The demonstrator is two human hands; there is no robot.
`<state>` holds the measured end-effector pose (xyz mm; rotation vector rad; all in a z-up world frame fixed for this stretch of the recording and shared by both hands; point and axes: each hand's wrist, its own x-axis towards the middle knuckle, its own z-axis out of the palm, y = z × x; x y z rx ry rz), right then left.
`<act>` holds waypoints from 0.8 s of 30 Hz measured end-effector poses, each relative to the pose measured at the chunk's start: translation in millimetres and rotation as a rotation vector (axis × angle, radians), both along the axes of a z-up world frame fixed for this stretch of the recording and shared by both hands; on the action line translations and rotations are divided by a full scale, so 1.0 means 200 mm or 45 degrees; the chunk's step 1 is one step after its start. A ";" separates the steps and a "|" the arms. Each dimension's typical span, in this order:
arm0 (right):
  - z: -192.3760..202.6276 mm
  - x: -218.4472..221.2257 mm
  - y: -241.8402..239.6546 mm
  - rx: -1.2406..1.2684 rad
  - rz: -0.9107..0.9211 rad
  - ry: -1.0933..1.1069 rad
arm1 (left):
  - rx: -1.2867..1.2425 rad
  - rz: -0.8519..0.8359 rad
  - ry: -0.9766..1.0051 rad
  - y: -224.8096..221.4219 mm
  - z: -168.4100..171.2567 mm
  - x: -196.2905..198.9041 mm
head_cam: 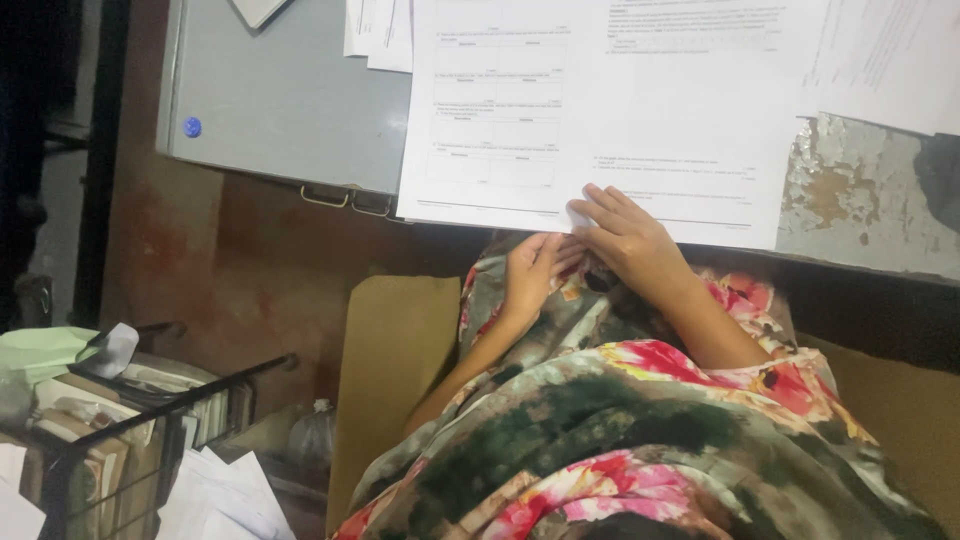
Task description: Sort and organize printed documents on a desk while using a laptop
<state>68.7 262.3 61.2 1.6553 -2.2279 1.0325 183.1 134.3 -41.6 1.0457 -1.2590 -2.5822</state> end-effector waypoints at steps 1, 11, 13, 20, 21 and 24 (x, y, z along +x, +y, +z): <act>0.01 0.00 0.00 0.018 0.017 0.008 | -0.002 -0.003 0.002 0.00 0.01 0.00; 0.09 -0.02 0.02 0.021 0.079 -0.131 | -0.046 -0.006 -0.012 0.00 0.15 -0.01; 0.06 -0.03 0.02 0.027 0.075 -0.146 | -0.046 -0.019 -0.022 0.00 0.14 0.00; 0.07 -0.03 0.02 0.007 0.030 -0.239 | -0.080 -0.043 -0.034 0.00 0.02 0.00; 0.07 -0.03 0.02 0.009 0.015 -0.235 | -0.077 -0.058 -0.030 0.01 0.02 0.00; 0.06 -0.03 0.03 -0.012 0.005 -0.299 | -0.174 0.036 0.019 0.02 0.00 0.01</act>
